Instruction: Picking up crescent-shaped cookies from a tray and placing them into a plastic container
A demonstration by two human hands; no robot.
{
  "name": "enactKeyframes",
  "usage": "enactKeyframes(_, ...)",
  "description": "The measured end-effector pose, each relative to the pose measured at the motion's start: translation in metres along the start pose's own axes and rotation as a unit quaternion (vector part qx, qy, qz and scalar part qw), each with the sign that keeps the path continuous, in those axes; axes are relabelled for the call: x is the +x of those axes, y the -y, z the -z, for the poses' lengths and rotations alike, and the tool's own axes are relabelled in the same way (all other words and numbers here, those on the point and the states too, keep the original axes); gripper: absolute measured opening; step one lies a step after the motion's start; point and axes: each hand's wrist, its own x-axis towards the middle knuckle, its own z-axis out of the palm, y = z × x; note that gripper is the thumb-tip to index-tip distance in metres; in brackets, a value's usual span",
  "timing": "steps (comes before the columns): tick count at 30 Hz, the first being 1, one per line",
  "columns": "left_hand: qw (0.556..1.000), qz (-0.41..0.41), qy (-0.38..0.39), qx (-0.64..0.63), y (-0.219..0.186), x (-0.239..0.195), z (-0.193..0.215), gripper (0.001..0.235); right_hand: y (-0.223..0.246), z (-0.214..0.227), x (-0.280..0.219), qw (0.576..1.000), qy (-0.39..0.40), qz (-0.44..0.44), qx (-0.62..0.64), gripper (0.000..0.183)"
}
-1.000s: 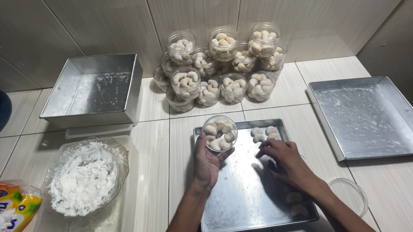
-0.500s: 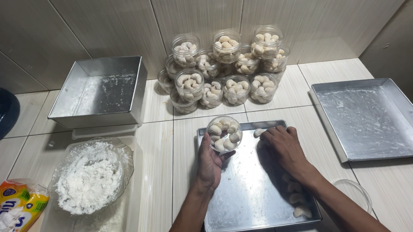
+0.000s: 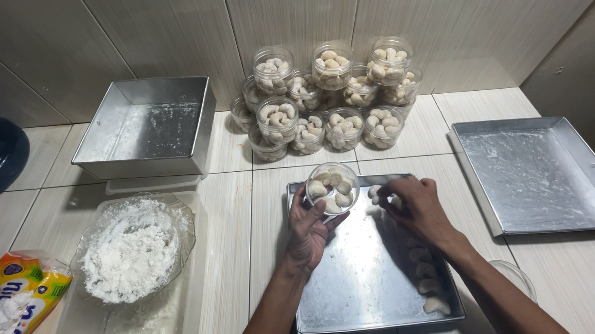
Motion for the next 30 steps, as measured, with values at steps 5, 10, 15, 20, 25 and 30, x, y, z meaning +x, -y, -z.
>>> enactKeyframes(5, 1.000, -0.016, 0.022, 0.010, 0.004, 0.002, 0.002, 0.066, 0.046, 0.032, 0.018, 0.995, -0.099, -0.017, 0.011, 0.022)
enactKeyframes(10, 0.999, -0.021, 0.025, 0.015, 0.004, 0.000, 0.000, 0.060, 0.106, 0.035, 0.030, 0.989, -0.125, 0.048, 0.064, 0.022)
enactKeyframes(15, 0.998, -0.036, 0.041, 0.028, 0.012, 0.008, 0.011, 0.058, 0.119, 0.000, 0.043, 0.987, -0.146, 0.073, -0.015, 0.018)
enactKeyframes(20, 0.998, -0.040, 0.036, 0.024, 0.012, 0.004, 0.010, 0.057, 0.123, -0.015, 0.051, 0.985, -0.151, 0.067, -0.043, 0.020)
enactKeyframes(25, 0.998, -0.044, 0.028, 0.025, 0.012, 0.004, 0.010, 0.056, 0.121, -0.017, 0.054, 0.990, -0.124, 0.062, -0.022, 0.020)
enactKeyframes(30, 0.999, -0.031, 0.031, 0.024, 0.009, 0.002, 0.007, 0.054, 0.127, -0.014, 0.051, 0.993, -0.098, 0.056, -0.044, 0.021)
